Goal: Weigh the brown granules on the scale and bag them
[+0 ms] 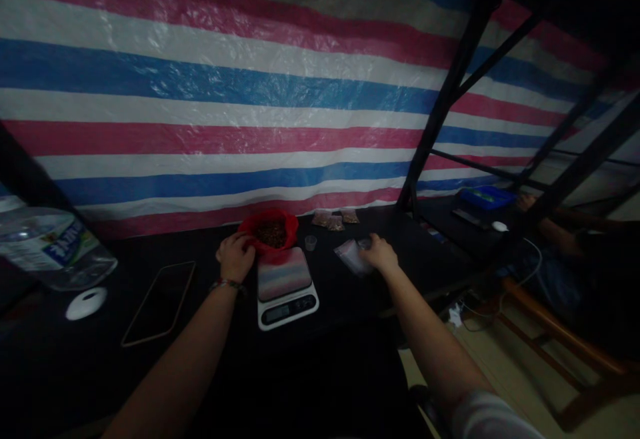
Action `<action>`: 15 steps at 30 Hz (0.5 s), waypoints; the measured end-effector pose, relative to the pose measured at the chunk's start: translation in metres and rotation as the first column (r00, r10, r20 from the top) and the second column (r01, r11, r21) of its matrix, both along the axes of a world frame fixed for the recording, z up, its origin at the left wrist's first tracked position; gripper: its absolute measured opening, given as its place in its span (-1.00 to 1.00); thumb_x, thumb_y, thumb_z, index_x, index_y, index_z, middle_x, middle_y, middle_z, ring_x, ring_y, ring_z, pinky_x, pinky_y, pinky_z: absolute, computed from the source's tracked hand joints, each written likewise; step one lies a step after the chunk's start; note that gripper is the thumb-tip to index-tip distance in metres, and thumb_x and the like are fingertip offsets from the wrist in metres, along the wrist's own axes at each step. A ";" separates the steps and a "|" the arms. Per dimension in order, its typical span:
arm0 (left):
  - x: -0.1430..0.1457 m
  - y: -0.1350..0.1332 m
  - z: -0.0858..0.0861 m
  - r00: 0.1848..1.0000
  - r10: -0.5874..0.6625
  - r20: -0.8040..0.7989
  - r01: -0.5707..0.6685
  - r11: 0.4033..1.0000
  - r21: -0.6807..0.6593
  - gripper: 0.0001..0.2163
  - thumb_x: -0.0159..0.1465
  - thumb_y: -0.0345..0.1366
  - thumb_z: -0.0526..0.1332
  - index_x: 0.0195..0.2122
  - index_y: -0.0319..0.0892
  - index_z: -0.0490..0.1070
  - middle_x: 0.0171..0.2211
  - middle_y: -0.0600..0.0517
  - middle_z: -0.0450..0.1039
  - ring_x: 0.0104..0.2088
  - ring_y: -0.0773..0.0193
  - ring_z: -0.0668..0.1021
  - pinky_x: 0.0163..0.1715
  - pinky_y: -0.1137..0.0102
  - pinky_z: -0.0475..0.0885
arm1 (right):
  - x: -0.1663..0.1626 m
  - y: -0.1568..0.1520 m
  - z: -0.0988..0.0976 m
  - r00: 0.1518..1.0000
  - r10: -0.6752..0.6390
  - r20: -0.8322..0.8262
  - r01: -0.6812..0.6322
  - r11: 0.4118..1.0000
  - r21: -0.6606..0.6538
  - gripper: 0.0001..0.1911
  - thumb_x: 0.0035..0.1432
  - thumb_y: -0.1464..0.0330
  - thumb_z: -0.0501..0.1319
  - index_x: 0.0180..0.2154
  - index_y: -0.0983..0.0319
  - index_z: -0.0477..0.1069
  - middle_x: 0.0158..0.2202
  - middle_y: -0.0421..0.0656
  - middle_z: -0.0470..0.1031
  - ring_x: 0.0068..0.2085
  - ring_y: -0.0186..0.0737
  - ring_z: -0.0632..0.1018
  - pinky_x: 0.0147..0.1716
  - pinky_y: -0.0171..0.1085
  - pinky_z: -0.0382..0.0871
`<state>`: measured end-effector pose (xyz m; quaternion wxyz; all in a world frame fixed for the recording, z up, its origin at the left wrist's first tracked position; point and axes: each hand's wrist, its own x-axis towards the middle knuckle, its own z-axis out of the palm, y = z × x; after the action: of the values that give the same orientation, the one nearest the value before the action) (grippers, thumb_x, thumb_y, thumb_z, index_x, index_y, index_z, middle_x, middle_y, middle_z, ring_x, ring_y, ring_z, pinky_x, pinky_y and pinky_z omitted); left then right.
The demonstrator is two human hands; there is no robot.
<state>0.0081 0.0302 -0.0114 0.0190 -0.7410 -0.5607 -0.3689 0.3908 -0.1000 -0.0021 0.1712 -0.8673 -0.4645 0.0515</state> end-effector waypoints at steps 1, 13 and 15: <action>0.000 0.000 0.000 1.000 -0.005 0.004 0.005 1.000 -0.001 -0.74 0.11 -0.30 0.09 -0.22 -0.10 0.51 -0.05 -0.01 0.43 -0.03 0.04 0.40 -0.04 0.17 0.27 | 0.004 -0.003 0.001 0.998 0.055 -0.001 -0.055 0.996 0.077 -0.33 -0.03 0.24 0.19 0.15 0.21 0.15 0.02 0.08 0.36 0.01 0.05 0.43 -0.08 -0.07 0.31; 0.000 0.002 0.002 0.999 -0.015 0.048 0.018 0.998 -0.061 -0.73 0.10 -0.30 0.09 -0.21 -0.09 0.50 -0.05 0.01 0.43 -0.01 0.02 0.38 -0.01 0.15 0.25 | -0.037 0.000 -0.017 0.916 0.399 0.035 -0.395 0.914 -0.092 -0.25 0.12 0.07 0.09 0.27 0.14 -0.06 0.33 0.00 -0.12 0.27 0.16 0.06 0.15 0.18 -0.09; -0.001 0.003 0.000 0.999 -0.014 0.047 0.017 0.998 -0.064 -0.73 0.09 -0.31 0.10 -0.21 -0.09 0.51 -0.05 0.01 0.43 -0.01 0.03 0.38 -0.01 0.16 0.25 | -0.042 0.004 -0.024 0.920 0.391 0.016 -0.384 0.910 -0.154 -0.23 0.15 -0.05 -0.03 0.29 0.13 -0.13 0.35 -0.03 -0.23 0.30 0.16 -0.05 0.16 0.23 -0.20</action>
<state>0.0073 0.0336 -0.0113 -0.0208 -0.7367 -0.5667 -0.3683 0.3483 -0.0960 -0.0266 0.0822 -0.7691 -0.6262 0.0984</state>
